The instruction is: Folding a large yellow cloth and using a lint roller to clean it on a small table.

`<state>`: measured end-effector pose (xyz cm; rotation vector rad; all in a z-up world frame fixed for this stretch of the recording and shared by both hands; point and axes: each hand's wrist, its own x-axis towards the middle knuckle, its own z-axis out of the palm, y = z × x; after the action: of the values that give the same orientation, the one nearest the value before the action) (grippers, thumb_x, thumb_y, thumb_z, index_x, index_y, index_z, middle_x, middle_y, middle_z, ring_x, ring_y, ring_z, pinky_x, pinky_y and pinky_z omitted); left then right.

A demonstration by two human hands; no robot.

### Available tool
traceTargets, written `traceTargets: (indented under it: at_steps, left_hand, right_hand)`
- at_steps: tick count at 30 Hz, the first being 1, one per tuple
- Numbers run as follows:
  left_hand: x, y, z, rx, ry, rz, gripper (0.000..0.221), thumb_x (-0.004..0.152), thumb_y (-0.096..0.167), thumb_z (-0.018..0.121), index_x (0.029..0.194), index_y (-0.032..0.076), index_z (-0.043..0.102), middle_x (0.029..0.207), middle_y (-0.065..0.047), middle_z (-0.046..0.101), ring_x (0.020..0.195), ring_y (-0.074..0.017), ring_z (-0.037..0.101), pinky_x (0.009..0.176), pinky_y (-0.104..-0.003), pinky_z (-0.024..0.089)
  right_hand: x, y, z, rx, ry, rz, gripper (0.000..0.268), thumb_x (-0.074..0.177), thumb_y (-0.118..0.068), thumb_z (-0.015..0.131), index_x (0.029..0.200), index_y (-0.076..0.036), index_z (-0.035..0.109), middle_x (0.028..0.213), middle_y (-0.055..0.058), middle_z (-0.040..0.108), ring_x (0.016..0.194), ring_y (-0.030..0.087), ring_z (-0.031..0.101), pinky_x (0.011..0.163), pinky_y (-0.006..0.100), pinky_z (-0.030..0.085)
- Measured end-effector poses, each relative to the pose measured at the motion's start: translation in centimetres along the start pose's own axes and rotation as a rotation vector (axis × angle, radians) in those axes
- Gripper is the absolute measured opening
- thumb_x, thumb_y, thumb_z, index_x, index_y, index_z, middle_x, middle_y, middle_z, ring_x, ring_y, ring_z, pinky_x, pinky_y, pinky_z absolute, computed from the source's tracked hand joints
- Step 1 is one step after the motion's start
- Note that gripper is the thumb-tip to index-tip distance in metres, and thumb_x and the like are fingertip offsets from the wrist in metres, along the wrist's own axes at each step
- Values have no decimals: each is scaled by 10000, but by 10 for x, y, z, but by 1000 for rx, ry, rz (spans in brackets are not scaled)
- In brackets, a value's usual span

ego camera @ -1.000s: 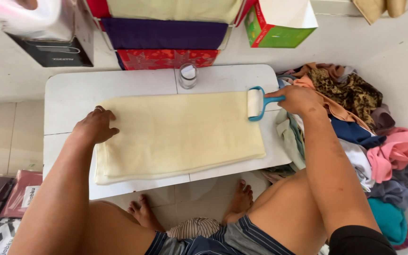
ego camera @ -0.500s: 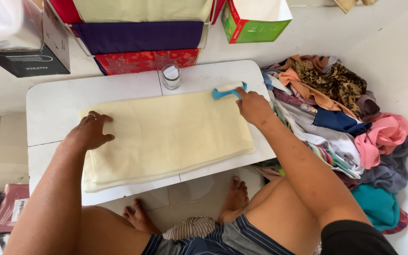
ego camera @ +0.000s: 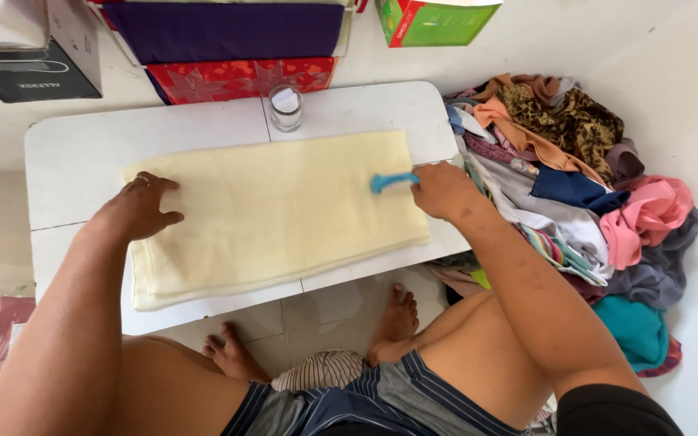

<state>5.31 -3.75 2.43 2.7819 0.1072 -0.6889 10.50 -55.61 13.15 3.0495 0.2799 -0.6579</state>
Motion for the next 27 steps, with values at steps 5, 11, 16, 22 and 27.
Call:
traceTargets:
  at_steps: [5,11,16,22,27]
  left_hand:
    - [-26,27,-25,36,95,-15,782,862,267,757,1567,211,422,1530,-128,483,1105,-349,694,957,-496,574]
    - [-23,1,-10,-2,-16,-55,535,898,337,757,1397,190,630,1354,-80,654,1212,-302,650,1000,-470,563]
    - [-20,-12,0,113,-157,-148,434,908,419,740,1291,215,729,1294,-16,724,1217,-261,657,1027,-447,549]
    - [-48,8,-25,-40,-182,-99,327,891,312,733,1177,173,806,1211,-142,783,1184,-360,708,990,-467,561]
    - [-43,2,-12,-51,-196,-122,301,859,294,781,1142,198,825,1168,-102,806,1143,-338,731,963,-452,567]
  right_hand:
    - [-10,-3,9,-98,150,-50,250,939,-194,531,1086,-28,647,968,230,701,837,439,692,735,531,569]
    - [-64,-35,-43,28,-400,131,426,857,-131,504,1206,-32,728,822,146,753,499,262,623,546,374,535]
    - [-25,-12,2,-63,-13,-19,237,921,-202,540,998,-50,705,968,177,727,843,399,697,745,492,573]
    - [-43,-18,-14,-21,-378,27,343,874,-225,512,976,-26,772,508,137,661,355,253,656,362,377,573]
    - [-62,-59,-52,-81,-215,-209,429,996,-242,498,1400,-146,607,1115,245,717,998,481,712,836,584,578]
